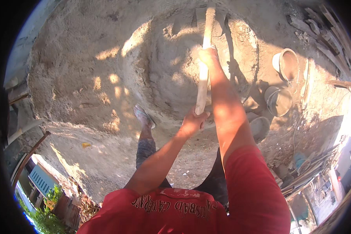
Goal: The person mixes concrete in a shallow pit on the ground using a hoe, turning the wet mixture over and pulling it inward. The person also pours the contents of a bucket into the mixture before continuing to turn the concrete with the hoe.
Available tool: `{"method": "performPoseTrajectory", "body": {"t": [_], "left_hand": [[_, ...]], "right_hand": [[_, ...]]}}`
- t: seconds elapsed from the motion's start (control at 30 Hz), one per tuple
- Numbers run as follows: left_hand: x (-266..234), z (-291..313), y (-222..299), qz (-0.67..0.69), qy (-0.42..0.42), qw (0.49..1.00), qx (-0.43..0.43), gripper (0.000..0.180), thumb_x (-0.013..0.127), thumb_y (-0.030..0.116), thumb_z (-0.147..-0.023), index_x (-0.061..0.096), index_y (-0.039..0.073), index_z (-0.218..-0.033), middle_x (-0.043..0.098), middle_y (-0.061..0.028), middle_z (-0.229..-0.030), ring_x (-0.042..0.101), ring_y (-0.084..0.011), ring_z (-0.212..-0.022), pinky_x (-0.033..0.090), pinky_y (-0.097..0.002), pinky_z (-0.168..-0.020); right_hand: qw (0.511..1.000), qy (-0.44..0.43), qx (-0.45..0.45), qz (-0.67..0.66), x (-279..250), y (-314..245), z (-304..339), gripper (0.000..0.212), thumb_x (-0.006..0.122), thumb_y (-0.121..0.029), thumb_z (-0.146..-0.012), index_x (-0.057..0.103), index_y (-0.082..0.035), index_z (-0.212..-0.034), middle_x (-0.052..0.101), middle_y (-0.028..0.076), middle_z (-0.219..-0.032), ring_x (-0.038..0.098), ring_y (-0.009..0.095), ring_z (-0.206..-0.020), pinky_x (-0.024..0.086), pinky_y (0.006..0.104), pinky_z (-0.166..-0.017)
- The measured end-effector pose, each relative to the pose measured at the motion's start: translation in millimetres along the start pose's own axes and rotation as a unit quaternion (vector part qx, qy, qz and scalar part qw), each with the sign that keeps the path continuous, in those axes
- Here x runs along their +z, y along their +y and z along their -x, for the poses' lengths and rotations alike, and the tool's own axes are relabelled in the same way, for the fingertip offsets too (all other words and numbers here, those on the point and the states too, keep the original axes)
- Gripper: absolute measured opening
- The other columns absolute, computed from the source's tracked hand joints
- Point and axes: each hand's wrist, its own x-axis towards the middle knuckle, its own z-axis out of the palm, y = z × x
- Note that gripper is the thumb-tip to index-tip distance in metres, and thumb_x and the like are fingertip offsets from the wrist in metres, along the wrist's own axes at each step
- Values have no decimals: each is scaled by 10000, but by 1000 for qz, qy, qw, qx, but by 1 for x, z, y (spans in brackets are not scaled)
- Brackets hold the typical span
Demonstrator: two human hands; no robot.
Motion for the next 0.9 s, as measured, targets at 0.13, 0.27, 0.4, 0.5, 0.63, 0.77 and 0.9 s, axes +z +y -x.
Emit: {"method": "performPoseTrajectory", "body": {"t": [0.13, 0.27, 0.4, 0.5, 0.63, 0.77, 0.9], "left_hand": [[-5, 49, 10, 93, -23, 995, -11, 321, 705, 192, -917, 513, -4, -1085, 519, -16, -736, 469, -104, -508, 392, -273, -417], [-30, 137, 24, 110, -2, 986, -126, 282, 666, 224, -946, 522, 12, -1064, 462, 13, -709, 439, -96, -554, 383, -262, -447], [-15, 175, 79, 191, -49, 974, -111, 229, 637, 235, -964, 540, 43, -1041, 457, 13, -721, 444, -91, -604, 379, -255, -475], [28, 203, 151, 366, -66, 921, -117, 223, 619, 256, -979, 538, 75, -1081, 520, -37, -801, 472, -107, -618, 391, -247, -492], [144, 230, 190, 405, -129, 895, -136, 248, 610, 297, -996, 510, 124, -1143, 554, -39, -814, 496, -86, -600, 410, -232, -489], [208, 264, 179, 349, -177, 904, -175, 330, 592, 402, -1000, 483, 132, -1157, 555, -30, -838, 478, -82, -569, 382, -227, -466], [301, 292, 161, 276, -257, 903, -207, 319, 515, 448, -1026, 521, 146, -1127, 537, -10, -874, 476, -86, -574, 394, -244, -487]], "right_hand": [[991, -80, 49, -96, 44, 47, 2, 462, 657, -365, -885, 660, 87, -981, 677, 177, -805, 685, 277, -693, 563, 427, -651], [951, -147, 139, -233, 80, 67, 82, 273, 675, -250, -911, 629, 12, -972, 619, 81, -733, 610, 211, -580, 529, 330, -518], [893, -168, 140, -394, 46, 71, 103, 227, 651, -257, -929, 606, -35, -920, 595, 63, -707, 575, 168, -552, 480, 294, -514], [821, -274, 30, -500, -23, 38, 150, 231, 610, -258, -953, 602, -31, -911, 580, 50, -688, 566, 153, -568, 446, 276, -507], [755, -252, 30, -605, -100, 108, 143, 231, 577, -260, -970, 596, -37, -914, 559, 37, -685, 560, 135, -611, 423, 254, -521], [636, -231, 120, -726, -162, 98, 222, 147, 601, -122, -954, 540, -2, -1013, 550, 45, -787, 568, 132, -682, 519, 241, -643], [525, -317, 137, -778, -245, 190, 230, 183, 616, -88, -946, 512, 11, -1058, 542, 56, -844, 596, 124, -782, 539, 222, -751]]}}
